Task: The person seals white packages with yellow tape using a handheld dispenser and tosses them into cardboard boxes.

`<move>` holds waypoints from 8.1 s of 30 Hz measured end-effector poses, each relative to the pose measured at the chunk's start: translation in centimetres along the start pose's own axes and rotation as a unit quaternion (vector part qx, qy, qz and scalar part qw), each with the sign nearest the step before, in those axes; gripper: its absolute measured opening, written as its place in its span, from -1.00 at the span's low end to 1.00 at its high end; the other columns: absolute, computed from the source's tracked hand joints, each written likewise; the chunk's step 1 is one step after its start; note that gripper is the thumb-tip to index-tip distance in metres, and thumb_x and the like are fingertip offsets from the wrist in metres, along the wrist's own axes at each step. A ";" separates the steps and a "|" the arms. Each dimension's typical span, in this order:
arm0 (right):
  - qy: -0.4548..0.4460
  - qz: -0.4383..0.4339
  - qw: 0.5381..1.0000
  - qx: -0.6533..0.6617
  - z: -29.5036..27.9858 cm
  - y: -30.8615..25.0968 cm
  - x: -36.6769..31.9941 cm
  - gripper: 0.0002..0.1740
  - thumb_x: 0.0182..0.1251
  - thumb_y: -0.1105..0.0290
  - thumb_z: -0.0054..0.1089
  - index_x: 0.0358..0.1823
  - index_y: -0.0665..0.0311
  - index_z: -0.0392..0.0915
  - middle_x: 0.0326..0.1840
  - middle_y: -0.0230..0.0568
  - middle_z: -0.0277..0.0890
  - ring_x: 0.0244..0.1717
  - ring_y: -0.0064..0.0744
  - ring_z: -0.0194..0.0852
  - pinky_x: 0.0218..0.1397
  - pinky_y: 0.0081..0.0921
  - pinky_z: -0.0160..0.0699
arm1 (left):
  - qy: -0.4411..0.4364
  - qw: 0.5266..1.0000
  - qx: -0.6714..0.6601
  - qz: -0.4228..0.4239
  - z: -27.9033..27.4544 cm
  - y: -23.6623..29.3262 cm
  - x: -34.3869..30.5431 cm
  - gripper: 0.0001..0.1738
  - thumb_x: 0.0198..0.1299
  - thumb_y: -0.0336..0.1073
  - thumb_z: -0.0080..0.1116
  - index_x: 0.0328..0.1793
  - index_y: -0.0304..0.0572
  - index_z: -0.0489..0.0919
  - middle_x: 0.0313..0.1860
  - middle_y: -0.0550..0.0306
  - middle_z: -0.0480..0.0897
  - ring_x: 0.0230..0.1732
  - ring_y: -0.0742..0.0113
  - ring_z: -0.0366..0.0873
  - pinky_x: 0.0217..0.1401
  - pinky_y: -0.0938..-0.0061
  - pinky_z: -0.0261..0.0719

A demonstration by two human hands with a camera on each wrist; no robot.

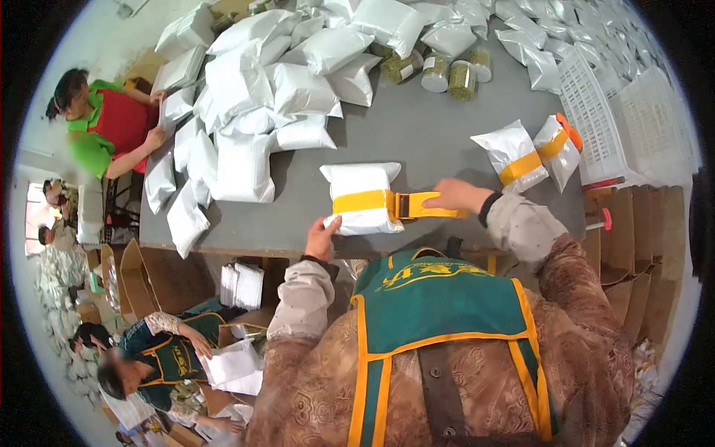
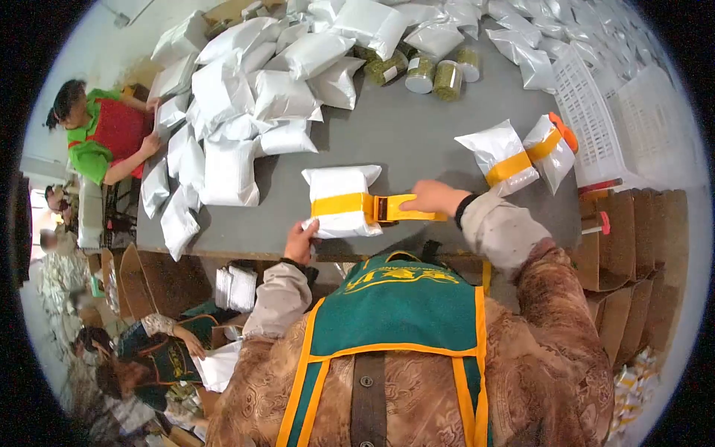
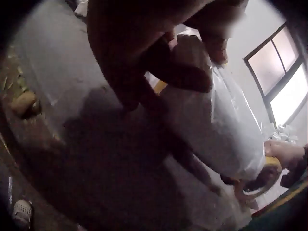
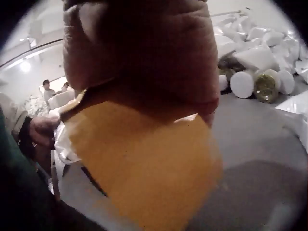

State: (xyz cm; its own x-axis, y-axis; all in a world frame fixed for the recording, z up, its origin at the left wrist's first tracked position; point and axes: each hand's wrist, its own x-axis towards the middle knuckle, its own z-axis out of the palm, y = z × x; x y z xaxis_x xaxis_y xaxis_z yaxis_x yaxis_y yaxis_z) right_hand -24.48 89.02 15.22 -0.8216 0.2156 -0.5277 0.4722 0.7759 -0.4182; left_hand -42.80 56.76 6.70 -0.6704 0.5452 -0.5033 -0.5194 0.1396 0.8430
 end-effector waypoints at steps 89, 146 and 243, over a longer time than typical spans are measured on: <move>0.130 0.020 0.964 0.231 6.2 -8.7 -8.3 -0.53 0.15 0.07 0.26 -0.41 0.46 0.55 -0.61 -0.12 0.43 -0.55 -0.47 0.36 -0.45 -0.40 0.36 | 0.037 0.991 0.101 0.076 -13.3 10.5 2.8 -0.73 0.19 -0.31 0.20 -0.13 -0.41 0.66 -0.35 0.03 0.70 -0.27 0.28 0.64 -0.12 0.41 0.56; 0.106 0.099 0.989 0.026 9.3 -15.6 -4.3 -0.49 0.14 -0.07 0.19 -0.45 0.32 0.67 -0.51 -0.04 0.61 -0.47 -0.08 0.62 -0.38 -0.27 0.56 | -0.220 0.924 -0.226 -0.216 -11.5 -0.6 -2.9 -0.43 0.40 -0.07 -0.06 0.43 -0.17 0.22 0.34 0.00 0.40 0.29 0.08 0.44 0.20 0.18 0.58; -0.061 0.018 0.804 0.591 2.1 -24.1 -0.9 -0.51 0.38 0.06 0.09 -0.06 0.45 0.52 -0.40 -0.22 0.58 -0.55 -0.46 0.55 -0.47 -0.54 0.51 | -0.275 0.943 -0.173 -0.076 -12.8 -2.7 -1.7 -0.41 0.40 -0.01 -0.09 0.45 -0.10 0.21 0.33 0.07 0.43 0.26 0.15 0.46 0.29 0.22 0.45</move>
State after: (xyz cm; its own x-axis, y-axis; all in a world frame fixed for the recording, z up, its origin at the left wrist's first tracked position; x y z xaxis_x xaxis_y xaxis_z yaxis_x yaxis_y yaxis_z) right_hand -34.44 68.93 24.26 -0.7970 0.1094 -0.5940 0.5281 -0.3509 -0.7733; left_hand -47.03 44.87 2.91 -0.2476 0.9000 -0.3587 -0.7933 0.0242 0.6084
